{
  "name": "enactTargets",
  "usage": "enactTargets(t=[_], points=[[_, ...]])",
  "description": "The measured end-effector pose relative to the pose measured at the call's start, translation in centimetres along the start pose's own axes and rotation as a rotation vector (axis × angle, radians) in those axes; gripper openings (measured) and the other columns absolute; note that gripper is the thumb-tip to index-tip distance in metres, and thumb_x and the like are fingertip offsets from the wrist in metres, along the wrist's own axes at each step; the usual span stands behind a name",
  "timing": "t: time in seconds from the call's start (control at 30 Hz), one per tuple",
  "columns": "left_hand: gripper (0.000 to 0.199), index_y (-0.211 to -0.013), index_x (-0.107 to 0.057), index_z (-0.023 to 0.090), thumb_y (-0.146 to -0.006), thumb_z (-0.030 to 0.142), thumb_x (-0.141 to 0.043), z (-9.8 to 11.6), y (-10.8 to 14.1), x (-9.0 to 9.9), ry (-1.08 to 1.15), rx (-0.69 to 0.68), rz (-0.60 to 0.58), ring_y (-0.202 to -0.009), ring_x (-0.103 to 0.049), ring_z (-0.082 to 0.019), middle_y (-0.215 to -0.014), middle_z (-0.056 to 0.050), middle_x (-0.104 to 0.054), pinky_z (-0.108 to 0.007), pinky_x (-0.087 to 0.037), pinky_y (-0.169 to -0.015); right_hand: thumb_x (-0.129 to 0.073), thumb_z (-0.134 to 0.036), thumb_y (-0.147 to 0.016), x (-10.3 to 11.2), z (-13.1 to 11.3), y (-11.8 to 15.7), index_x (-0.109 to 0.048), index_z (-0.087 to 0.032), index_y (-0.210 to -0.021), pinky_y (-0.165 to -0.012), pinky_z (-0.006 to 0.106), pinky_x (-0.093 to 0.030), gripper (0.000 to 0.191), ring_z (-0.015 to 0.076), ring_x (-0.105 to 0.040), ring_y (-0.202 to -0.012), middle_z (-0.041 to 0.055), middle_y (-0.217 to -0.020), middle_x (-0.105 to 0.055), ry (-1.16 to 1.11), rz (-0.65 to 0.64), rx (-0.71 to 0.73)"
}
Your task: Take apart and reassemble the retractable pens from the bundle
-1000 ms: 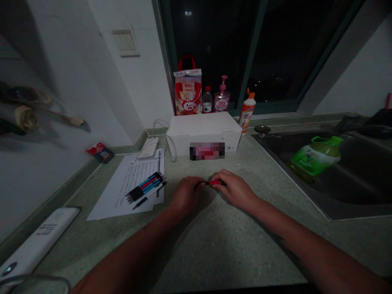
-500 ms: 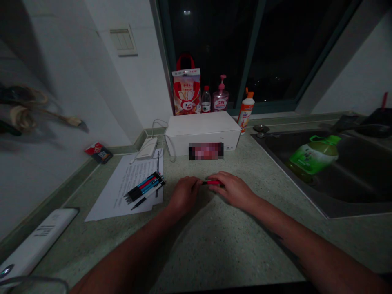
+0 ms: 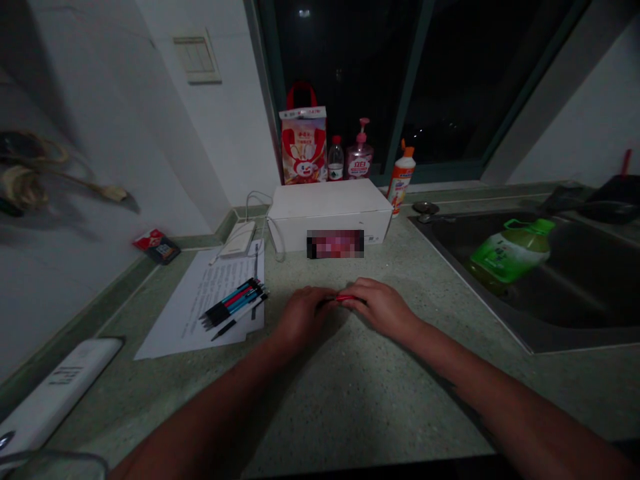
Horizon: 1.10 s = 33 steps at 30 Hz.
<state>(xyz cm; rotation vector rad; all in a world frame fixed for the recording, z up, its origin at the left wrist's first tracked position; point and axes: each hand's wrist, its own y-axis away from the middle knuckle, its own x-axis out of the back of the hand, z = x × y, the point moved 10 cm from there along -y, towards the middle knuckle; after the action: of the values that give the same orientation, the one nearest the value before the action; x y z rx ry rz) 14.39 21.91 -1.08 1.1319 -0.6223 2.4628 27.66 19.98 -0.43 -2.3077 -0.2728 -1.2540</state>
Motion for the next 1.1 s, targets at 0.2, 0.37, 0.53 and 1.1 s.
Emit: enactTargets(t=[0.2,0.37,0.53,1.1], points=[[0.020,-0.106,-0.077,0.020,-0.098,0.019,-0.060,-0.6,-0.1,0.4,-0.148,0.024,-0.002,-0.097,-0.069,-0.025,-0.102,-0.007,-0.078,-0.038,-0.049,-0.092,-0.054,-0.021,-0.107,0.4,0.5,-0.2,-0.074,-0.021,-0.118,-0.088,0.036,-0.050,0.023,0.0239,-0.065,-0.099,0.0081,-0.102,-0.069,0.146,-0.067,-0.014],[0.016,-0.096,-0.075,0.020,-0.096,0.018,-0.060,-1.7,-0.3,1.4,-0.206,0.110,0.054,-0.091,-0.067,-0.024,-0.096,-0.006,-0.076,-0.036,-0.047,-0.085,-0.061,-0.019,-0.103,2.7,1.3,-0.4,-0.075,-0.021,-0.106,-0.090,0.042,-0.048,0.015,0.0280,-0.063,-0.099,0.0089,-0.102,-0.072,0.304,0.004,-0.045],[0.016,-0.094,-0.074,0.022,-0.096,0.018,-0.058,-1.5,-0.3,1.6,-0.199,0.123,0.090,-0.091,-0.066,-0.022,-0.096,-0.005,-0.076,-0.035,-0.045,-0.084,-0.066,-0.013,-0.099,1.4,-1.3,-0.4,-0.076,-0.025,-0.108,-0.094,0.043,-0.044,0.018,0.0283,-0.061,-0.105,0.0061,-0.104,-0.072,0.335,-0.058,0.109],[0.015,-0.095,-0.075,0.021,-0.096,0.019,-0.060,-1.7,-0.2,1.7,-0.158,0.171,0.093,-0.093,-0.067,-0.024,-0.098,-0.006,-0.076,-0.036,-0.047,-0.087,-0.069,-0.023,-0.100,0.3,2.4,-0.7,-0.072,-0.019,-0.098,-0.086,0.037,-0.048,0.005,0.0242,-0.065,-0.096,0.0065,-0.096,-0.071,0.153,-0.018,-0.085]])
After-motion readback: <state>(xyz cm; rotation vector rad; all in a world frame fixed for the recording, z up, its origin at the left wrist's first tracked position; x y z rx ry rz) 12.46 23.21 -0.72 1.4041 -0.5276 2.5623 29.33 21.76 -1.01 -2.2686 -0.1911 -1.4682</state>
